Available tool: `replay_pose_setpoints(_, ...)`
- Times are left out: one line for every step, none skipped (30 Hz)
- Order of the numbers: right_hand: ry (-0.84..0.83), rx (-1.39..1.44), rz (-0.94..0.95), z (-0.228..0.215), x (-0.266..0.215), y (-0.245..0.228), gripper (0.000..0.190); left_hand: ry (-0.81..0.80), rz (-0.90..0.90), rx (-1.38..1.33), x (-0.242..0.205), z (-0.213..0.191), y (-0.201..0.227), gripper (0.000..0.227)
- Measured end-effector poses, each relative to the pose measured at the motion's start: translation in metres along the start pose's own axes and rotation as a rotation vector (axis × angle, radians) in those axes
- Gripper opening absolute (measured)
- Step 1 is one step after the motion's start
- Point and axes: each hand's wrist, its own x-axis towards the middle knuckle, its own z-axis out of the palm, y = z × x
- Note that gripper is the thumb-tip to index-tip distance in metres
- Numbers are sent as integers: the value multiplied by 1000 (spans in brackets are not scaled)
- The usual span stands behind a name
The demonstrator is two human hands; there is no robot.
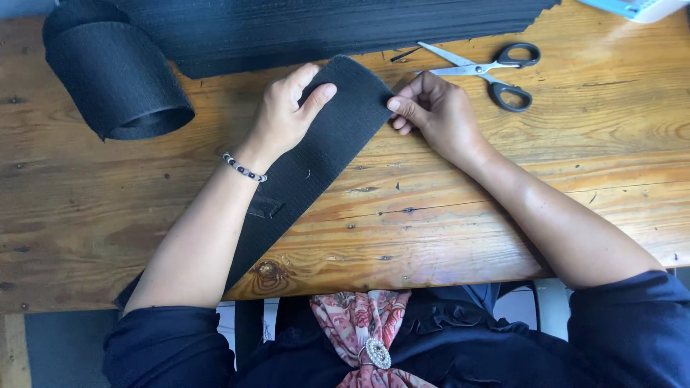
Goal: Cutting a strip of black material into a specific shape using scissors
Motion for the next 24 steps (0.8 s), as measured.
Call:
replay_pose_setpoints(4, 0, -4, -1, 0, -4, 18, -1, 5, 1, 1, 0, 0, 28)
replay_pose_setpoints(-37, -8, -19, -1, -1, -6, 17, 2, -12, 1, 0, 0, 1, 27)
replay_pose_setpoints(-79, -17, -35, -1, -1, -9, 20, 5, -28, 2, -1, -1, 0, 27)
replay_pose_setpoints(-79, -15, -36, -1, 0, -5, 20, 4, -29, 4, -1, -1, 0, 27)
replay_pose_setpoints(-97, -35, -18, -2, 1, -1, 15, -9, -44, 20, -1, -1, 0, 29)
replay_pose_setpoints(-111, -53, 4, -3, 1, 4, 17, -26, -60, 33, -1, 1, 0, 30)
replay_pose_setpoints(-108, -50, 8, -2, 0, 3, 17, -31, -61, 32, -1, 0, 1, 30)
replay_pose_setpoints(-106, -42, 20, -2, 0, 1, 16, -36, -58, 25, 1, 0, 1, 29)
replay_pose_setpoints(-104, -35, 32, -2, 1, 0, 16, -41, -56, 17, 2, -1, 0, 28)
replay_pose_setpoints(-104, -33, 35, -2, 0, -1, 16, -43, -58, 16, 2, 0, 0, 28)
replay_pose_setpoints(-101, -58, 34, -2, -1, -2, 16, -49, -69, 15, 2, 0, -1, 28)
replay_pose_setpoints(-102, -83, 31, -2, 0, -4, 16, -52, -82, 17, 1, -1, -2, 28)
replay_pose_setpoints(-107, -83, 32, -1, 0, -4, 16, -50, -86, 17, 1, -1, -1, 28)
replay_pose_setpoints(-100, -89, 45, -2, 0, -5, 16, -56, -96, -9, 2, -1, 0, 32)
replay_pose_setpoints(-94, -95, 57, -2, 0, -5, 17, -63, -106, -36, 2, -1, 1, 37)
replay_pose_setpoints(-102, -95, 59, -2, 0, -5, 17, -59, -113, -35, 2, -1, 3, 37)
replay_pose_setpoints(-105, -93, 53, -2, -1, -4, 17, -66, -121, -48, 2, -2, 5, 38)
replay_pose_setpoints(-102, -91, 41, -3, 0, -5, 17, -75, -121, -59, 6, -2, 7, 39)
replay_pose_setpoints(-105, -90, 36, -3, 2, -5, 17, -72, -121, -55, 5, -3, 5, 39)
replay_pose_setpoints(-102, -95, 42, -3, 1, -4, 17, -69, -120, -33, 5, -2, 4, 39)
replay_pose_setpoints(-99, -100, 48, -3, 0, -4, 17, -67, -119, -12, 4, 0, 2, 39)
replay_pose_setpoints(-92, -100, 47, -4, 1, -3, 17, -70, -113, -12, 5, -1, 2, 39)
replay_pose_setpoints(-96, -121, 26, -5, 2, -2, 17, -80, -117, -14, 6, -1, 1, 36)
replay_pose_setpoints(-104, -139, 12, -4, 0, -1, 16, -92, -128, -18, 4, -1, 1, 33)
